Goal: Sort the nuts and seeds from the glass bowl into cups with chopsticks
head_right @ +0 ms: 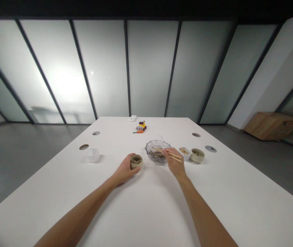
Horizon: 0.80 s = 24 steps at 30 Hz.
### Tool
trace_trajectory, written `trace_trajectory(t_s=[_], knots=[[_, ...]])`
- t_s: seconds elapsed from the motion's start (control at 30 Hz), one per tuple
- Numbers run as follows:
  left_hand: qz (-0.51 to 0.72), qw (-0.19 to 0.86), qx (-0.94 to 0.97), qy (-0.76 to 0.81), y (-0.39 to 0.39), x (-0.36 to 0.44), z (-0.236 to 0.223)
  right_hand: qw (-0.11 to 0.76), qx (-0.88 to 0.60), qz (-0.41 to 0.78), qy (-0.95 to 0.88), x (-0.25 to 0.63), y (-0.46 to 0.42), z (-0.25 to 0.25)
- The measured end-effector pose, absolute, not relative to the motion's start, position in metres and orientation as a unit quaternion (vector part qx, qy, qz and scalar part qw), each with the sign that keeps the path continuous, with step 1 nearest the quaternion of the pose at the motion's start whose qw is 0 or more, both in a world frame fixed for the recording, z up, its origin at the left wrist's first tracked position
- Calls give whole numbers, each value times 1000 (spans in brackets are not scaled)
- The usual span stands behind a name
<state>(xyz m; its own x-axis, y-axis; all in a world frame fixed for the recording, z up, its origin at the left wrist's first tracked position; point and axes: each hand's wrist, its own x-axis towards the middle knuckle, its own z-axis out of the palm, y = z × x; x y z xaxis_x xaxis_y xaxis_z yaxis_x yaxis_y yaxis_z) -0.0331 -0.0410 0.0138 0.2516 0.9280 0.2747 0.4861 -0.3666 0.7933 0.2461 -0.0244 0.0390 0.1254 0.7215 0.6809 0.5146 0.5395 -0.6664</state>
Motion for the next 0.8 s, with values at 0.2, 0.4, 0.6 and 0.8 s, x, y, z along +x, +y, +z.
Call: trace_trajectory(t_s=[0.2,0.4,0.6,0.8], knots=[[376,290,735,483,-42,-32,15,667,-431,263,-547,249,-21,49],[368,286,739,487,-41,-33,15,638,-487,139,-580,252,-25,52],[370,292,737,484,-41,-34,15,554,-487,41,-673,246,-31,50],[378,291,736,480,-41,-33,13,542,-475,91,-688,242,-28,40]])
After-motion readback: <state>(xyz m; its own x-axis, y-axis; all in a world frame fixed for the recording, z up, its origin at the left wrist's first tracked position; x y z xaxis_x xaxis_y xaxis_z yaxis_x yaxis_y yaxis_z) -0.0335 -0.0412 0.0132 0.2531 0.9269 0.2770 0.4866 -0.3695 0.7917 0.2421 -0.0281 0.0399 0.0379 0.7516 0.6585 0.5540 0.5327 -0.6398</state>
